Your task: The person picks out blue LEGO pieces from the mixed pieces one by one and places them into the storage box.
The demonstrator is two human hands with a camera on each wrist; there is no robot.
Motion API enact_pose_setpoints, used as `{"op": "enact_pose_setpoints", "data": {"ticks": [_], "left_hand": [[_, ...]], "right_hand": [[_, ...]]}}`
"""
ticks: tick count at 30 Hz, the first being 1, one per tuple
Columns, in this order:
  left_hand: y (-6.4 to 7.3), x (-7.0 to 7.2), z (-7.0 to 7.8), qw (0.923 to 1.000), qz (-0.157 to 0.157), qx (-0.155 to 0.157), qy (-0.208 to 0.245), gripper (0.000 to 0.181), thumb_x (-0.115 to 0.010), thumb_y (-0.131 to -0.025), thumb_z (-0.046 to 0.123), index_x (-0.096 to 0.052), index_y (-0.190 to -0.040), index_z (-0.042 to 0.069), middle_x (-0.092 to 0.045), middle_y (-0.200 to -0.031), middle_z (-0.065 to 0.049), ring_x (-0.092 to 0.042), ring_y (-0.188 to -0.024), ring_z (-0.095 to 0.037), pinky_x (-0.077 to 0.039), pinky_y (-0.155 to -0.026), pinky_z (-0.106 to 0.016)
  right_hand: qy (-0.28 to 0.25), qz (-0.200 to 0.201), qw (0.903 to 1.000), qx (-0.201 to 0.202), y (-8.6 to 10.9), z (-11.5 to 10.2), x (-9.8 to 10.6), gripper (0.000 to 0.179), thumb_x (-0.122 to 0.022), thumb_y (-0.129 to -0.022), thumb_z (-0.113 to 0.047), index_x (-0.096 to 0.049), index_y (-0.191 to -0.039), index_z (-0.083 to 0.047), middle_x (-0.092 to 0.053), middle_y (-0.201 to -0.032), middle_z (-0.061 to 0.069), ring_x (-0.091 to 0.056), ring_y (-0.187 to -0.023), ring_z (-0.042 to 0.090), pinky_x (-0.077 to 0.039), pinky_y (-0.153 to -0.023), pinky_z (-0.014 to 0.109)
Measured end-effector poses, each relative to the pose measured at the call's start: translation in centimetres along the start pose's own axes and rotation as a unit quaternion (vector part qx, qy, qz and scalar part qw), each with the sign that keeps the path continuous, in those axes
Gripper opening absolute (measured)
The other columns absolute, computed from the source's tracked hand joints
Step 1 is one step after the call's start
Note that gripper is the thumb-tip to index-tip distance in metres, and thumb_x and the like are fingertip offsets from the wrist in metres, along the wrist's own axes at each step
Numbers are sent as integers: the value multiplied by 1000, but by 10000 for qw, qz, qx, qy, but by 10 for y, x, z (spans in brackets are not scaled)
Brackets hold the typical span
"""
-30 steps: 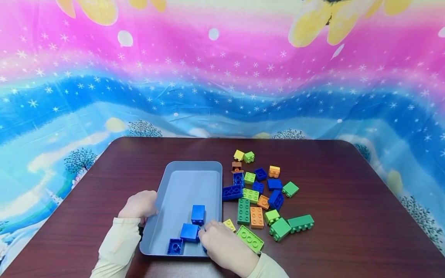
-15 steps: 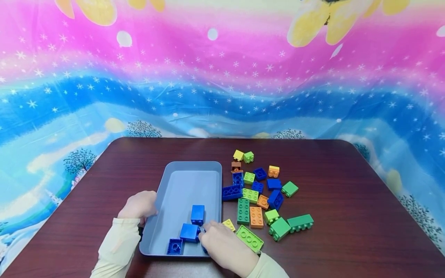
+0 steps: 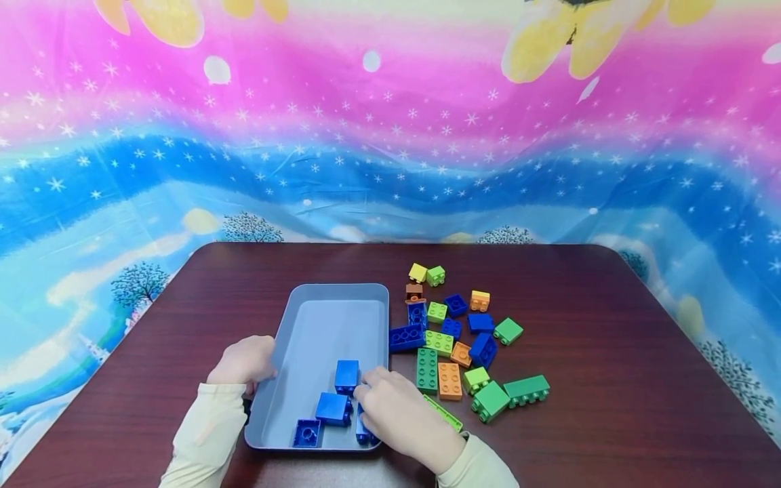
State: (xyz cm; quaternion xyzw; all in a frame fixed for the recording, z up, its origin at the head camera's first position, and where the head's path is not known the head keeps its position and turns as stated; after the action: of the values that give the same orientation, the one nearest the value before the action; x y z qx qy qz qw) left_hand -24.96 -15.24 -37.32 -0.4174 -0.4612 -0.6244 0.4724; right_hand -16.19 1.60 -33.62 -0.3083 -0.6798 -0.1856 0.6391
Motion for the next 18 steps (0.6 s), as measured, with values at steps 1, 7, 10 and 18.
{"op": "enact_pose_setpoints", "data": {"ticks": [1, 7, 10, 18], "left_hand": [[0, 0, 0, 10000, -5, 4, -10, 33, -52, -75, -6, -35, -53, 12, -36, -49, -2, -40, -46, -15, -31, -42, -28], [-1, 0, 0, 10000, -16, -9, -47, 32, -52, -74, -6, -37, -53, 12, -40, -49, -3, -42, -47, -16, -32, -42, -29], [-1, 0, 0, 10000, -6, -11, -21, 32, -52, -75, -6, -36, -53, 12, -38, -49, -2, -41, -46, -15, -31, -42, -28], [0, -1, 0, 10000, 3, 5, -1, 33, -51, -76, -6, -36, -53, 12, -36, -49, -2, -41, -46, -15, -31, -42, -28]], "right_hand": [[1, 25, 10000, -24, 0, 1, 1, 22, -68, -79, -21, -66, -96, -6, -59, -96, 5, -54, -88, 15, -46, -76, 27], [-37, 103, 9998, -171, 0, 8, 3, 24, -67, -79, -22, -66, -97, -6, -60, -97, 5, -54, -88, 16, -46, -75, 29], [-19, 213, 9996, -181, 0, 11, 5, 22, -68, -79, -21, -67, -95, -7, -60, -95, 5, -54, -88, 16, -46, -75, 29], [-148, 411, 9987, -270, 1, 22, 10, 17, -68, -78, -17, -67, -91, -6, -60, -93, 4, -53, -88, 16, -46, -75, 30]]}}
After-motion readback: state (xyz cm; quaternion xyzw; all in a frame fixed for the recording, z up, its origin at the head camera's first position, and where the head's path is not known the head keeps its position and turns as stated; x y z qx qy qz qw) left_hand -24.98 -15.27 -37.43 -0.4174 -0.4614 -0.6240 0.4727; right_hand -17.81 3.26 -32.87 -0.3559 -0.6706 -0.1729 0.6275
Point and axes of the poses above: each hand's wrist, its own y-axis away from the middle knuckle, its own x-axis out of the back of the hand, z = x × y, the point moved 9 cm from there along -y, towards the middle knuckle
